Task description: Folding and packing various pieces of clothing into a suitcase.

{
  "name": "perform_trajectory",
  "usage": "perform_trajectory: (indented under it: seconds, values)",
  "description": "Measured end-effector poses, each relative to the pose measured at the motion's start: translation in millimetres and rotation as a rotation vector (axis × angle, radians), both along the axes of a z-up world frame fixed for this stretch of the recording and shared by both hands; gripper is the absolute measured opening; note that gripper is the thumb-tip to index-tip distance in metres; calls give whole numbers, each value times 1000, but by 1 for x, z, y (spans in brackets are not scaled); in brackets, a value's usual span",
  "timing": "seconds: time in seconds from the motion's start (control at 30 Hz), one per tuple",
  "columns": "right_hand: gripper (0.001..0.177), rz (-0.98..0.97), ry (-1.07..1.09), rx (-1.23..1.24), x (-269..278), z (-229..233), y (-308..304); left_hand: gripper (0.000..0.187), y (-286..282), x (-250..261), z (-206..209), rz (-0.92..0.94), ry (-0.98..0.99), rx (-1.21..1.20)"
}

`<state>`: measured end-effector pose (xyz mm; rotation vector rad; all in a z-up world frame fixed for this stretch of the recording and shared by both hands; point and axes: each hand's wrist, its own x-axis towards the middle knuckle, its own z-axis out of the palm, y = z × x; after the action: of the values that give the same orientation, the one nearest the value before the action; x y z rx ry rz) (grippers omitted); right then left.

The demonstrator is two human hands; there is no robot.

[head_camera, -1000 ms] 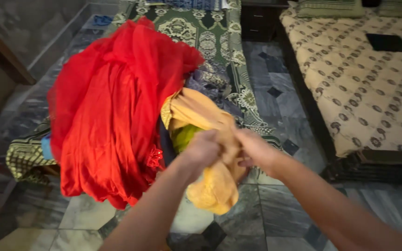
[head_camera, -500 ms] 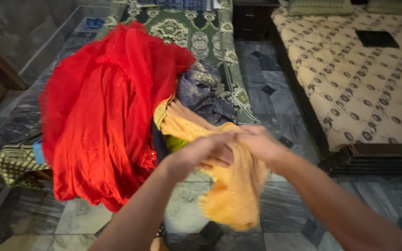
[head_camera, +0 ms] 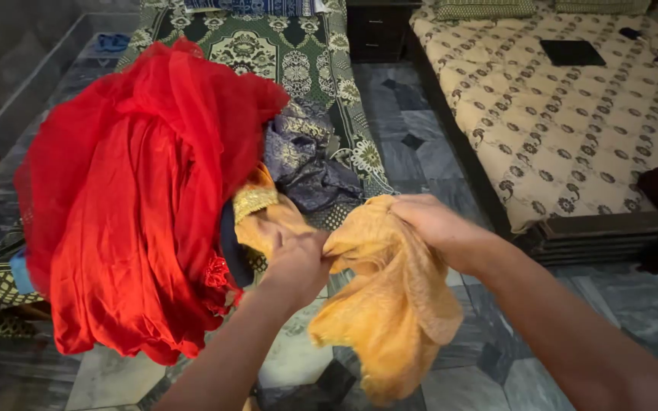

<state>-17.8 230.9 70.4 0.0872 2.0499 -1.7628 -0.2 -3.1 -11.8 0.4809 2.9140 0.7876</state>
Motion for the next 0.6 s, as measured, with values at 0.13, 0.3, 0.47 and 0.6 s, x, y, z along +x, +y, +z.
perform_trajectory:
  seconds: [0.13,0.3,0.47,0.6]
  values:
    - [34,-54,84,-37,-5,-9,-3,32,-11,-11,-32,20,78,-66]
    - [35,-164,57,30,-9,-16,-26,32,-22,-30,-56,341,-171,380]
    - [53,-21,3,-102,4,-8,-53,35,-23,-31,-14,504,-678,1002]
    - [105,344,102,30,15,-15,-63,36,-20,-35,25,309,-1030,1640]
